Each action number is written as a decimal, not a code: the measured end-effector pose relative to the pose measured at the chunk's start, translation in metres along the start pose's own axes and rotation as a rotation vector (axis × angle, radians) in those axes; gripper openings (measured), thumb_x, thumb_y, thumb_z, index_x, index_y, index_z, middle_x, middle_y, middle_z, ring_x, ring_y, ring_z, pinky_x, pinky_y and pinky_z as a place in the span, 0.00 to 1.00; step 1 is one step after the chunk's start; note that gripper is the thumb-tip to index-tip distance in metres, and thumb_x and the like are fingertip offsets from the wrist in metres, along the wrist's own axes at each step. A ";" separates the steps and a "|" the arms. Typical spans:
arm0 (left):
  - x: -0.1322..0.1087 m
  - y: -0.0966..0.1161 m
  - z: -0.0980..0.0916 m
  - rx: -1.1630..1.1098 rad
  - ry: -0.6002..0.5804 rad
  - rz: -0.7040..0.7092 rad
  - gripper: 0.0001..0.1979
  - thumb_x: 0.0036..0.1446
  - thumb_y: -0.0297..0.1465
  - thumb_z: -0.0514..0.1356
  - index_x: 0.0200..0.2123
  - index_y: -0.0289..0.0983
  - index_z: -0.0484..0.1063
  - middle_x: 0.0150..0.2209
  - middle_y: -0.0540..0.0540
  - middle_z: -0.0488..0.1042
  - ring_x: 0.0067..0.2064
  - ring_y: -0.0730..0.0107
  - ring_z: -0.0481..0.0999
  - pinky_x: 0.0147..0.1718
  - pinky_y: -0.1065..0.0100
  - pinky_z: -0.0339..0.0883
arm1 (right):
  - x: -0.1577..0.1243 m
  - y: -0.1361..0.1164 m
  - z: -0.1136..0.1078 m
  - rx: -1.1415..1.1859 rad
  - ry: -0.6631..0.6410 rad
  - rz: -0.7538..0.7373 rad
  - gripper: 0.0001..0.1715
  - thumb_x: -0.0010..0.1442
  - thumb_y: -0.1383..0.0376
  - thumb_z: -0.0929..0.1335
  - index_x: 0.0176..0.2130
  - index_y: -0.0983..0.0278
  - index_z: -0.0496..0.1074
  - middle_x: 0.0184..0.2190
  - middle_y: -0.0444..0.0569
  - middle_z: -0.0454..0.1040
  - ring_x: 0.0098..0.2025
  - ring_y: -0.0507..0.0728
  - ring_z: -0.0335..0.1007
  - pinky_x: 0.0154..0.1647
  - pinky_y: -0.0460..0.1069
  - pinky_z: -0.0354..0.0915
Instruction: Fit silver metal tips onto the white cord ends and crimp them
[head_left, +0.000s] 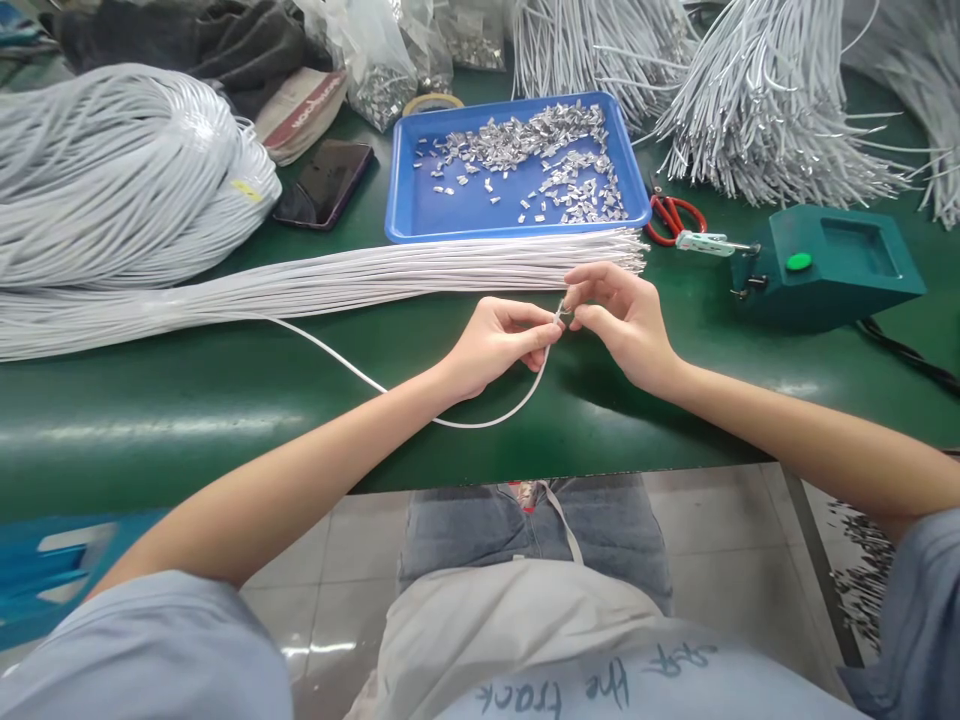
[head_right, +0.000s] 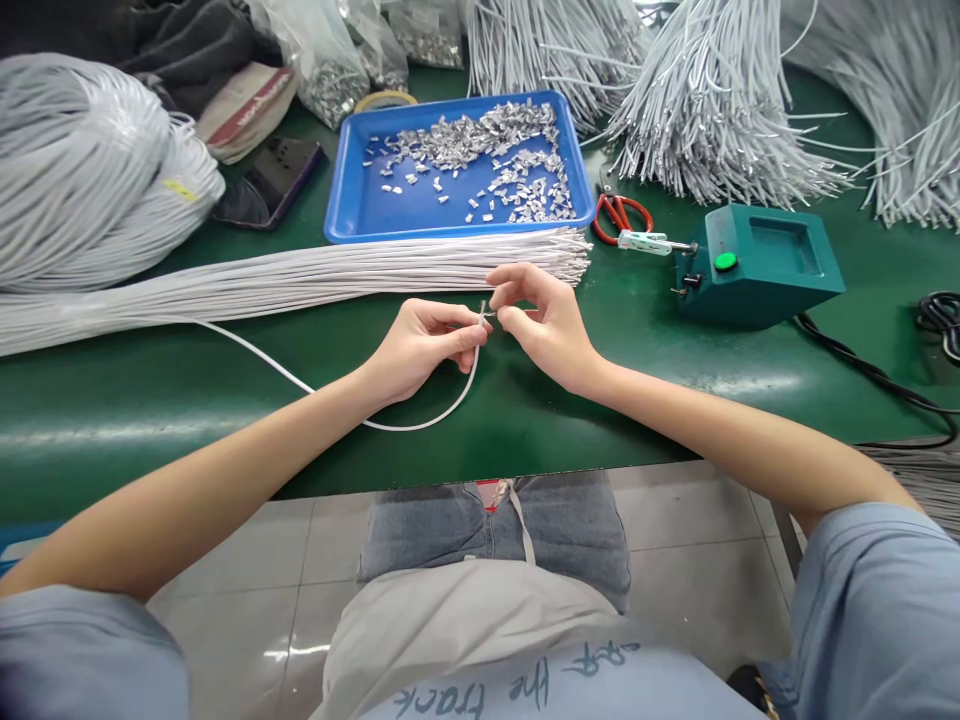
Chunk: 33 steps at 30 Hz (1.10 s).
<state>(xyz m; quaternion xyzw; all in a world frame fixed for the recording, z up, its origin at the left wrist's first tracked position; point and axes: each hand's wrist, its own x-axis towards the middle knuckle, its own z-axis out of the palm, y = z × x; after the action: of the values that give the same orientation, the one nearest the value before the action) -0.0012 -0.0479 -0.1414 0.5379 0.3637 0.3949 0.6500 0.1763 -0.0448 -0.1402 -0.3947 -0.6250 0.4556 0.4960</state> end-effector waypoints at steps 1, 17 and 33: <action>0.000 0.000 0.000 0.001 -0.002 0.002 0.17 0.44 0.41 0.74 0.28 0.32 0.80 0.17 0.51 0.72 0.19 0.79 0.70 0.19 0.76 0.65 | 0.000 0.000 0.000 0.020 0.008 0.017 0.14 0.50 0.70 0.69 0.39 0.62 0.72 0.30 0.42 0.73 0.35 0.51 0.73 0.33 0.46 0.71; 0.000 0.000 0.002 0.022 0.000 0.017 0.15 0.45 0.39 0.74 0.28 0.32 0.80 0.18 0.51 0.72 0.19 0.79 0.70 0.20 0.76 0.65 | 0.002 -0.003 0.001 0.120 -0.017 0.042 0.10 0.46 0.73 0.66 0.32 0.62 0.67 0.21 0.36 0.65 0.24 0.47 0.62 0.27 0.45 0.65; -0.001 0.001 0.006 0.009 0.067 0.012 0.15 0.38 0.34 0.76 0.26 0.32 0.79 0.16 0.52 0.70 0.18 0.80 0.67 0.19 0.75 0.60 | 0.001 -0.009 0.003 0.065 -0.046 0.072 0.13 0.49 0.70 0.72 0.33 0.62 0.65 0.24 0.38 0.71 0.27 0.47 0.68 0.26 0.44 0.61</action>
<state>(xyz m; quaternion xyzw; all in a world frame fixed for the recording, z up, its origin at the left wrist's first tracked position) 0.0038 -0.0509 -0.1394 0.5296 0.3836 0.4149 0.6326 0.1728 -0.0467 -0.1319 -0.3902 -0.6064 0.5021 0.4774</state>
